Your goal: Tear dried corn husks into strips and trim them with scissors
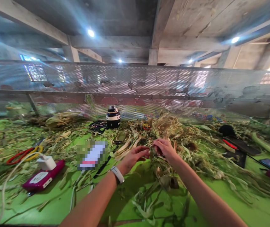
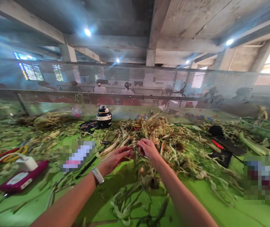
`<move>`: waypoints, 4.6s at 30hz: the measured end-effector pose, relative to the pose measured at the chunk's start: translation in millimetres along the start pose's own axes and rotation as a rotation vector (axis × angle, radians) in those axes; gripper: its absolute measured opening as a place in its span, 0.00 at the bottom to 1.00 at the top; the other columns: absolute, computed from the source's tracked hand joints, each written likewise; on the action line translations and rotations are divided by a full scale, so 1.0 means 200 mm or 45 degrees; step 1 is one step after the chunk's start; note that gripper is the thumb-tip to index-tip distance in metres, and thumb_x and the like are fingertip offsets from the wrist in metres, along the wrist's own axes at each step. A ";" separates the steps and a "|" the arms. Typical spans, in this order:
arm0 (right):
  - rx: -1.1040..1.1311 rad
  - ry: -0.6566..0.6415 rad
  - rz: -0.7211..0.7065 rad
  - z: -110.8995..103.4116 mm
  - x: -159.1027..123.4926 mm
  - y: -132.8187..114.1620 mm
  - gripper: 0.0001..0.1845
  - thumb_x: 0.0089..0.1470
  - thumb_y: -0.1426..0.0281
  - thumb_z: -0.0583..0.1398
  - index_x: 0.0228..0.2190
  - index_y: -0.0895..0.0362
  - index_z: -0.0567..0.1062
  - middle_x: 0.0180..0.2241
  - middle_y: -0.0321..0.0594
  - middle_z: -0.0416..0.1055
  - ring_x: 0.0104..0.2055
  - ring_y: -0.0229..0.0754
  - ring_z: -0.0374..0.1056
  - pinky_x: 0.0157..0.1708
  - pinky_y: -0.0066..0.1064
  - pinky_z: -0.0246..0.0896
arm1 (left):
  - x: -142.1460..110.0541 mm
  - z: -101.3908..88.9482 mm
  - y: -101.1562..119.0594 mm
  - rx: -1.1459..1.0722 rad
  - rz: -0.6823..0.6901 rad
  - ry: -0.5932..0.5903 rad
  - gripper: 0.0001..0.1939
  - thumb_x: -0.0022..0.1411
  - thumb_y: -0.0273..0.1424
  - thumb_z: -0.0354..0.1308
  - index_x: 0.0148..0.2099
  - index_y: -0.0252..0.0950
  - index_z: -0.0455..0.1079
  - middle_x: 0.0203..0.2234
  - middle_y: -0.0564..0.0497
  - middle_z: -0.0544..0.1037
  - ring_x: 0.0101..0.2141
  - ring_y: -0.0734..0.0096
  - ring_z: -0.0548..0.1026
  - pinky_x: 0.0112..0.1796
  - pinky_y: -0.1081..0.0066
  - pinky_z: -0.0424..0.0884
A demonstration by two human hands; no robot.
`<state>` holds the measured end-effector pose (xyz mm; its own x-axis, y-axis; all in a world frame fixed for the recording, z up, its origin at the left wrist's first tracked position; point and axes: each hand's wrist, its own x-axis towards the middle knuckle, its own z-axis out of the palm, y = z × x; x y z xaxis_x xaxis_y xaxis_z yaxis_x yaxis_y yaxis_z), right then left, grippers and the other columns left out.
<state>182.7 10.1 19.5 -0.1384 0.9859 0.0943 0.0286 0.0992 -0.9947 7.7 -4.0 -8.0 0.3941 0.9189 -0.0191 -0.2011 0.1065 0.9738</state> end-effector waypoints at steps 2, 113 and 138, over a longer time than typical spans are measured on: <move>-0.041 -0.039 0.011 0.02 0.00 0.01 0.18 0.40 0.55 0.61 0.17 0.55 0.64 0.11 0.27 0.59 0.13 0.29 0.50 0.13 0.23 0.41 | 0.00 0.01 -0.01 -0.052 0.002 0.066 0.15 0.48 0.38 0.66 0.39 0.37 0.73 0.31 0.49 0.77 0.32 0.69 0.73 0.33 0.72 0.66; -0.769 -0.578 0.216 -0.15 -0.03 -0.06 0.25 0.43 0.47 0.61 0.23 0.58 0.66 0.19 0.32 0.67 0.18 0.29 0.53 0.18 0.24 0.45 | 0.09 -0.15 0.02 0.020 0.336 0.511 0.27 0.37 0.31 0.72 0.40 0.34 0.65 0.22 0.56 0.76 0.24 0.72 0.75 0.31 0.71 0.71; -0.660 -0.173 0.034 -0.13 0.03 -0.01 0.25 0.38 0.47 0.63 0.18 0.56 0.65 0.14 0.31 0.63 0.18 0.32 0.55 0.19 0.25 0.45 | 0.10 -0.17 -0.01 0.152 0.339 0.459 0.27 0.38 0.36 0.72 0.41 0.34 0.67 0.24 0.54 0.75 0.26 0.71 0.74 0.32 0.70 0.71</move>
<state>206.9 19.4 22.8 -0.2567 0.9661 0.0288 0.5144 0.1618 -0.8421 -14.0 26.6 -17.0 0.0012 0.9840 0.1783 -0.1404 -0.1763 0.9743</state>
